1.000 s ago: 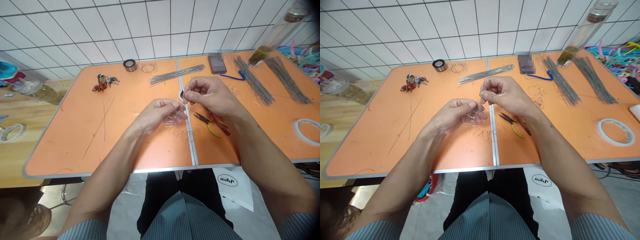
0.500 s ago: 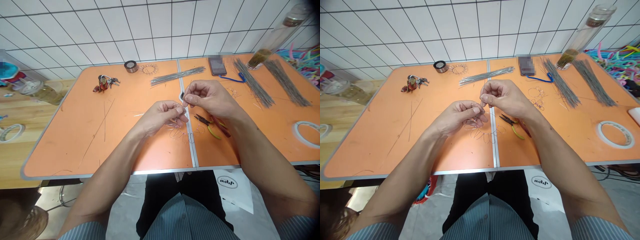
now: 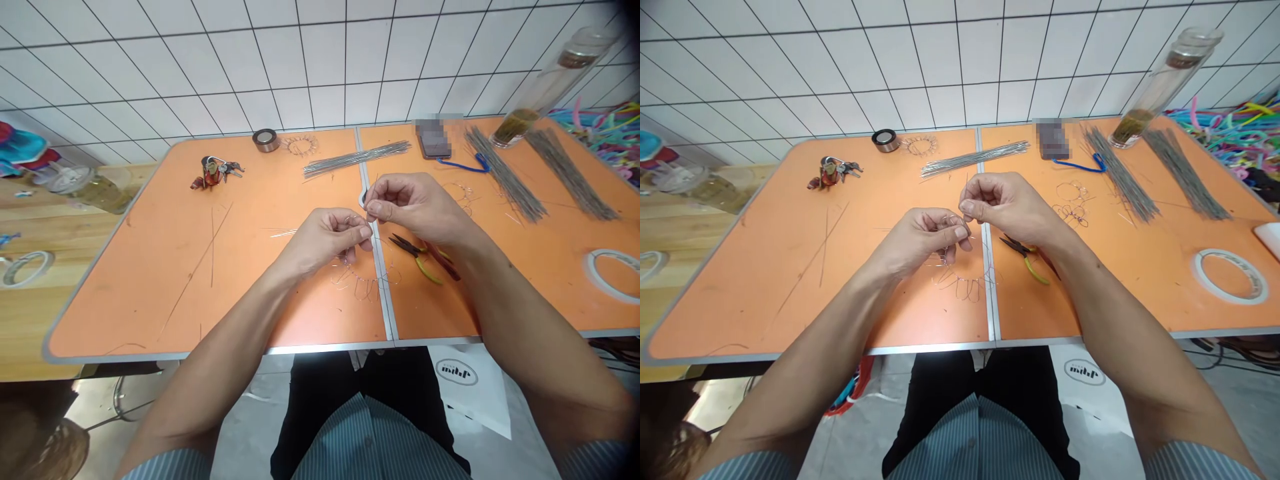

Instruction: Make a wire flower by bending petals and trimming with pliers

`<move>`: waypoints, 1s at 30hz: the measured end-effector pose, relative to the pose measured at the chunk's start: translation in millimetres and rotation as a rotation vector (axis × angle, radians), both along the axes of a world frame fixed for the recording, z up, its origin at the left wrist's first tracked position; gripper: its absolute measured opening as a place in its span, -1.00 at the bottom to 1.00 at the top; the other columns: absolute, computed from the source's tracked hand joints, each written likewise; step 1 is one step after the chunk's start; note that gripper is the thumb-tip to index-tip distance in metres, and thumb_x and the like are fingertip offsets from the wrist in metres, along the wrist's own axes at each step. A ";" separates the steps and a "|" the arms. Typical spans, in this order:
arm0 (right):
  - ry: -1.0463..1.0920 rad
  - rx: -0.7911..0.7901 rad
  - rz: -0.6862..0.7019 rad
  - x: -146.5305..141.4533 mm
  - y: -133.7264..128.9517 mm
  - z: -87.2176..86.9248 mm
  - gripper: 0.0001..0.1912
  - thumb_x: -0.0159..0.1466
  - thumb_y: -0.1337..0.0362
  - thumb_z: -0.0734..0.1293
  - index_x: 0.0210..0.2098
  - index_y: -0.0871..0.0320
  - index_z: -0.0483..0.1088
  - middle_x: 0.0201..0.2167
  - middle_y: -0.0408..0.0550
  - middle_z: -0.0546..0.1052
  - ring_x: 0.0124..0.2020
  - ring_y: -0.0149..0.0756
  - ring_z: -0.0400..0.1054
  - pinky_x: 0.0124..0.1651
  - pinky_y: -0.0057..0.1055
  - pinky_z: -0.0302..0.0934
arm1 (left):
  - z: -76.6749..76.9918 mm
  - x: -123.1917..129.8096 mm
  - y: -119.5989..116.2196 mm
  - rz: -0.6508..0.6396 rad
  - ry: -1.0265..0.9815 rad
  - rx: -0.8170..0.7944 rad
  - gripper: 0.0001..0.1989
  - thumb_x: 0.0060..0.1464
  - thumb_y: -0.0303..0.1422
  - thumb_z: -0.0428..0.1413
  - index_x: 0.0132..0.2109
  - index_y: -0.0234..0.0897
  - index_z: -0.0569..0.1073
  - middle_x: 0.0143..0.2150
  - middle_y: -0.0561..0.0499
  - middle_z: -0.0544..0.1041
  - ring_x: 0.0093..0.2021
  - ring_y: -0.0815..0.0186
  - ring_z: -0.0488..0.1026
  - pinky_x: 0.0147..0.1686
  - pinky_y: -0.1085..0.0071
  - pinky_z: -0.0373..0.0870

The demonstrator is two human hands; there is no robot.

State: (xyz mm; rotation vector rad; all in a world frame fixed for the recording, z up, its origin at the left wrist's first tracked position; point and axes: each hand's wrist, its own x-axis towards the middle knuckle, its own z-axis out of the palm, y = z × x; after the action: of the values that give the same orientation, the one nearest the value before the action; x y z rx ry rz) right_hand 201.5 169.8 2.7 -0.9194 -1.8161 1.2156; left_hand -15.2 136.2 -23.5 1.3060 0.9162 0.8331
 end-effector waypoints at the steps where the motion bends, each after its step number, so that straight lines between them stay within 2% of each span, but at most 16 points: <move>1: -0.003 0.005 0.003 -0.2 0.1 -0.2 -0.55 0.25 -0.20 0.63 -0.36 0.04 0.58 -0.36 -0.09 0.61 -0.27 -0.24 0.46 -0.17 -0.25 0.42 | -0.1 0.4 -0.1 0.014 0.007 0.011 -0.77 0.12 -0.23 0.45 -0.28 -0.29 0.65 -0.33 -0.03 0.72 -0.55 0.46 0.45 -0.52 0.49 0.37; 5: -0.008 0.050 -0.009 -0.7 1.1 -2.8 -0.61 0.33 -0.14 0.59 -0.31 0.04 0.59 -0.34 -0.08 0.62 -0.27 -0.23 0.49 -0.18 -0.24 0.43 | 0.5 0.5 0.3 0.082 0.023 0.028 -0.81 0.13 -0.26 0.40 -0.32 -0.29 0.66 -0.36 -0.04 0.70 -0.54 0.45 0.44 -0.50 0.48 0.39; 7: 0.004 0.147 -0.099 -0.4 1.6 -5.6 -0.72 0.39 -0.04 0.56 -0.22 0.02 0.60 -0.30 -0.08 0.64 -0.25 -0.22 0.52 -0.18 -0.23 0.44 | 1.0 -0.8 1.3 0.101 0.027 0.019 -0.81 0.12 -0.26 0.39 -0.34 -0.29 0.65 -0.38 -0.05 0.70 -0.54 0.44 0.44 -0.50 0.47 0.40; 9: -0.028 0.351 -0.239 0.3 2.1 -9.4 -0.86 0.44 0.09 0.53 -0.13 -0.02 0.60 -0.23 -0.07 0.66 -0.21 -0.17 0.54 -0.13 -0.19 0.46 | 1.3 -2.6 2.6 0.110 0.024 0.009 -0.81 0.10 -0.27 0.39 -0.35 -0.29 0.64 -0.38 -0.05 0.70 -0.55 0.43 0.44 -0.50 0.47 0.40; 11: -0.131 0.617 -0.333 1.1 2.4 -13.5 -0.95 0.46 0.21 0.48 -0.09 -0.07 0.61 -0.16 -0.06 0.67 -0.14 -0.12 0.54 -0.04 -0.12 0.46 | 1.6 -4.5 3.8 0.115 0.022 -0.001 -0.82 0.09 -0.27 0.39 -0.35 -0.29 0.64 -0.38 -0.05 0.70 -0.54 0.43 0.44 -0.50 0.47 0.41; 14: -0.318 0.946 -0.325 1.4 2.1 -18.0 -0.76 0.49 0.37 0.35 -0.06 -0.09 0.63 -0.09 -0.05 0.69 -0.06 -0.10 0.53 0.00 -0.10 0.41 | 2.5 -6.2 4.7 0.115 0.028 -0.003 -0.82 0.09 -0.28 0.40 -0.36 -0.29 0.63 -0.38 -0.06 0.70 -0.53 0.43 0.44 -0.50 0.47 0.40; 16: -0.404 1.052 -0.301 0.9 1.6 -19.5 -0.68 0.49 0.44 0.29 -0.06 -0.08 0.64 -0.05 -0.07 0.68 -0.06 -0.12 0.52 -0.04 -0.13 0.36 | 3.2 -6.7 4.7 0.106 0.039 0.000 -0.82 0.10 -0.28 0.39 -0.37 -0.28 0.63 -0.38 -0.06 0.70 -0.53 0.42 0.45 -0.49 0.46 0.39; 21: -0.532 1.085 -0.233 0.5 2.6 -21.1 -0.68 0.42 0.46 0.30 -0.10 -0.06 0.63 0.04 -0.12 0.67 0.00 -0.11 0.50 -0.02 -0.11 0.29 | 3.3 -6.6 4.4 0.088 0.058 -0.004 -0.85 0.11 -0.33 0.36 -0.37 -0.29 0.63 -0.39 -0.05 0.68 -0.52 0.43 0.44 -0.48 0.47 0.38; 30: -0.633 1.112 -0.182 4.1 5.5 -22.2 -0.71 0.43 0.44 0.29 -0.20 -0.03 0.61 0.02 -0.12 0.67 0.08 -0.08 0.46 0.01 -0.07 0.25 | 1.4 -4.8 3.0 0.056 0.076 -0.024 -0.86 0.11 -0.33 0.35 -0.38 -0.29 0.66 -0.38 -0.06 0.69 -0.50 0.43 0.44 -0.46 0.47 0.39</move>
State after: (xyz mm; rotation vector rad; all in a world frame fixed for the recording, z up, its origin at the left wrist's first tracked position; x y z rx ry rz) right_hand 205.6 175.2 -19.5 -0.7693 -2.3509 -0.3325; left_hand -20.0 139.3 -22.1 1.3039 1.0238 0.8177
